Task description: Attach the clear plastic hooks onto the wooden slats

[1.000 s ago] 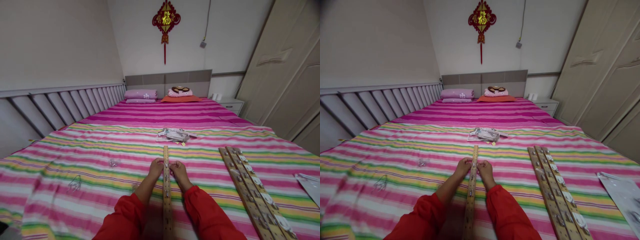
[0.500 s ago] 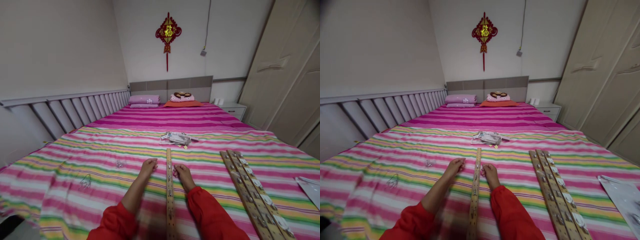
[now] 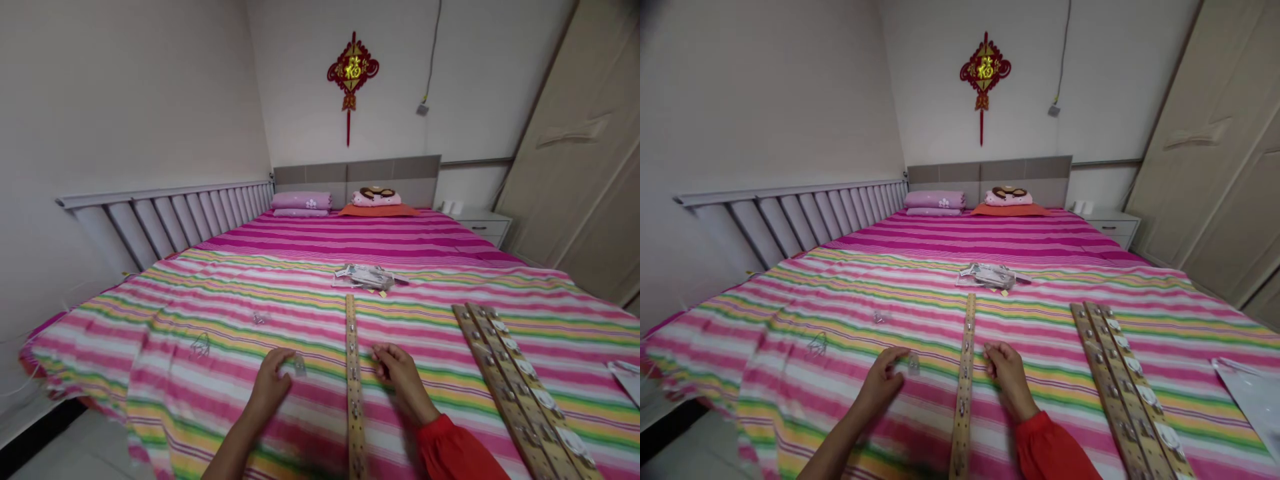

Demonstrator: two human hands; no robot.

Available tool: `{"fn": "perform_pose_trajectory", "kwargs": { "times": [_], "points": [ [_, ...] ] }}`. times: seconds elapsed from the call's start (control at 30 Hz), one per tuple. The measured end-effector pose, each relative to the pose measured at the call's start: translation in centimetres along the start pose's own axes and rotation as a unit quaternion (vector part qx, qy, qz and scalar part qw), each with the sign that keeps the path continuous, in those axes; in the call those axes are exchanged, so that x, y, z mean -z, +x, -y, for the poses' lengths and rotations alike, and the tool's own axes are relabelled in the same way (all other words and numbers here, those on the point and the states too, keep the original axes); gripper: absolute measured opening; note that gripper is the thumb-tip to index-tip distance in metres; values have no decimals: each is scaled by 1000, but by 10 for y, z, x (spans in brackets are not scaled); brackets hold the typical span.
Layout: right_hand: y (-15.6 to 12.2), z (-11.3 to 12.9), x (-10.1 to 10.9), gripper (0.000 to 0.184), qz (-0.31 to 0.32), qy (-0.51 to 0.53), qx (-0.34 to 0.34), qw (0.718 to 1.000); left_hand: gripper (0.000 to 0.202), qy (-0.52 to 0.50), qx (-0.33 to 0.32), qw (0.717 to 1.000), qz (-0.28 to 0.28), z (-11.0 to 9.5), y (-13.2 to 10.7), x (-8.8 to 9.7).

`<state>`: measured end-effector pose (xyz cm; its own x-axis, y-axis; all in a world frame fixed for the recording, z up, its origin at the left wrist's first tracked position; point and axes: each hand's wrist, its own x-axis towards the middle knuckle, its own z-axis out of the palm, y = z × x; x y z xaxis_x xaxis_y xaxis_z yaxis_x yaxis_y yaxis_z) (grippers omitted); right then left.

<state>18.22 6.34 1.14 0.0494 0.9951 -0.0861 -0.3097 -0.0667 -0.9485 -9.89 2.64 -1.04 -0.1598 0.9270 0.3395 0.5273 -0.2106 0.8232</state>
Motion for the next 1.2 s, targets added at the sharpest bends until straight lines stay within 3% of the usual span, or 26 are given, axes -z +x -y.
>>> {"fn": "perform_pose_trajectory", "kwargs": {
  "times": [0.1, 0.23, 0.3, 0.37, 0.5, 0.6, 0.8, 0.97, 1.2],
  "points": [
    [-17, 5, -7, 29, 6, -13, 20, 1000, 37, 35, -37, 999, 9, -5, -1, -4],
    [-29, 3, -13, 31, 24, -33, 16, 999, 14, 38, -32, 999, 8, -17, 3, -7],
    [-33, 1, -14, 32, 33, -39, 10, 999, 9, -9, 1, 1000, -18, -25, 6, -7],
    [-37, 1, -16, 33, 44, -43, 8, 998, 13, -98, 73, 992, -39, -37, 7, -6],
    [-47, 9, -25, 35, 75, -57, 27, 995, 25, -306, 256, 915, -57, -64, 7, -9],
    [-56, 16, -36, 35, 97, -73, 50, 991, 32, -375, 301, 876, -42, -82, 3, -16],
    [-70, 19, -45, 24, 87, -135, 149, 976, 28, -328, 209, 921, 12, -111, -9, -32],
    [-74, 21, -42, 32, 52, -207, 211, 954, 26, -290, 174, 941, 38, -126, -12, -33],
    [-67, 18, -36, 30, 75, -216, 223, 948, 19, -207, 135, 964, 96, -128, -15, -31]
  ]
}}
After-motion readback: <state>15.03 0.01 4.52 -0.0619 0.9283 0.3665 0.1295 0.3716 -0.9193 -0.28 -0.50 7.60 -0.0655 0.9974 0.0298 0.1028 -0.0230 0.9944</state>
